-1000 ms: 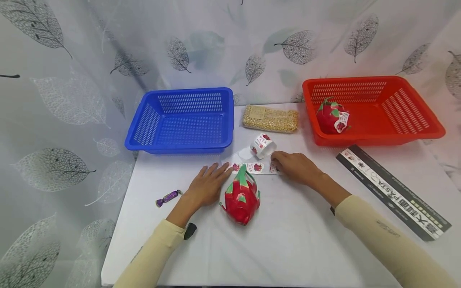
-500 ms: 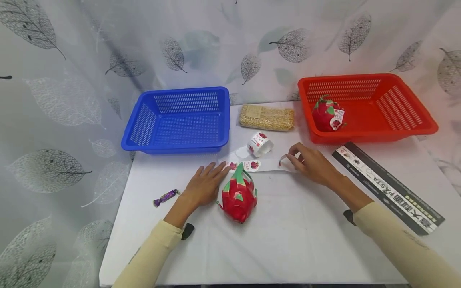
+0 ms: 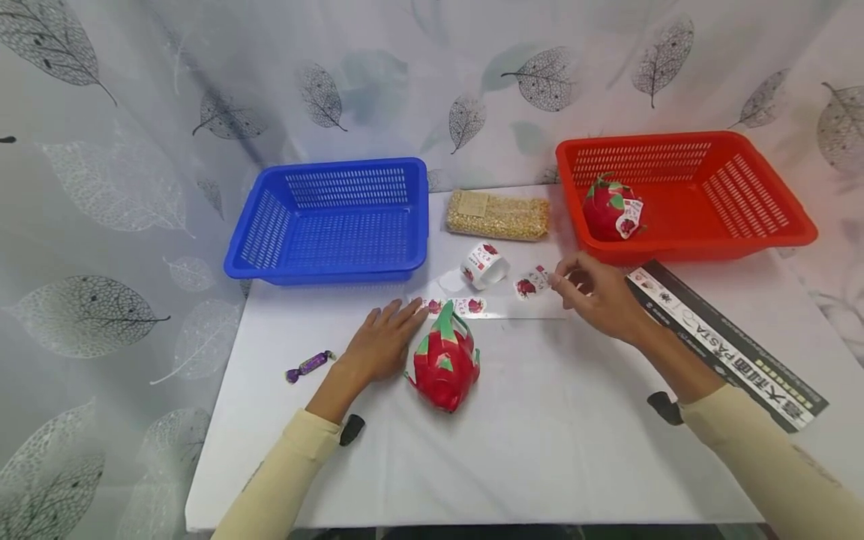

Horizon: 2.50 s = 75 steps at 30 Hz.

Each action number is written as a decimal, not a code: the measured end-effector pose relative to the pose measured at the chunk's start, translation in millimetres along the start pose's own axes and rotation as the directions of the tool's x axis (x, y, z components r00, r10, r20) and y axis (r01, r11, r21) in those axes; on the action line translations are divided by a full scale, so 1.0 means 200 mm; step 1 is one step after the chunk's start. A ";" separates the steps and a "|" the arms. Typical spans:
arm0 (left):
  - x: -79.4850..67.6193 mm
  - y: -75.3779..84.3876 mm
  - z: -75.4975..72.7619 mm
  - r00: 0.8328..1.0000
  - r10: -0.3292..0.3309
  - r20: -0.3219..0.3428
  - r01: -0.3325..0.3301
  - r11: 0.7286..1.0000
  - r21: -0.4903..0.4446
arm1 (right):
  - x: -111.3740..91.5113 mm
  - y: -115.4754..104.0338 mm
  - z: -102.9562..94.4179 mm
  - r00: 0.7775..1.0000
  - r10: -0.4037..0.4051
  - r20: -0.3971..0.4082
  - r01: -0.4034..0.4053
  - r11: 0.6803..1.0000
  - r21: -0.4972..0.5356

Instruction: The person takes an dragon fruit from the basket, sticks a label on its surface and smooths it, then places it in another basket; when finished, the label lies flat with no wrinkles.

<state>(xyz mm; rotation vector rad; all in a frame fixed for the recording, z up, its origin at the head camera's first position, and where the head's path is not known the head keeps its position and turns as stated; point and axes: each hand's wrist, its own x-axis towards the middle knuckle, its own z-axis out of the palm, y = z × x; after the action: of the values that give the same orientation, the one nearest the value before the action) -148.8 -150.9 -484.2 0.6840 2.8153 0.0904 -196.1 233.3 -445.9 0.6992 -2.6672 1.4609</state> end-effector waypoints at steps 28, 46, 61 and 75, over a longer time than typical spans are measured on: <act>-0.20 0.15 -0.22 0.979 0.072 -0.192 -0.172 0.796 -0.581 | -0.01 -0.18 0.36 0.814 -0.150 0.561 -0.169 0.863 0.476; -0.24 0.32 -0.17 0.983 0.034 -0.180 -0.124 0.849 -0.514 | 0.00 -0.14 0.42 0.835 -0.161 0.526 -0.104 0.893 0.438; -0.22 0.34 -0.14 0.966 0.042 -0.255 -0.152 0.892 -0.426 | 0.02 -0.12 0.48 0.869 -0.091 0.486 -0.086 0.940 0.330; -0.22 0.33 -0.14 0.977 0.041 -0.209 -0.127 0.900 -0.417 | 0.02 -0.06 0.51 0.869 -0.026 0.495 -0.159 0.931 0.329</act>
<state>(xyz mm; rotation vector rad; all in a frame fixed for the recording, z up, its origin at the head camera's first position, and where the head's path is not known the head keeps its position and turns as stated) -87.6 -112.8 -440.0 0.7183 2.7927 0.8107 -175.2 144.8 -492.2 1.1571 -2.8067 2.0729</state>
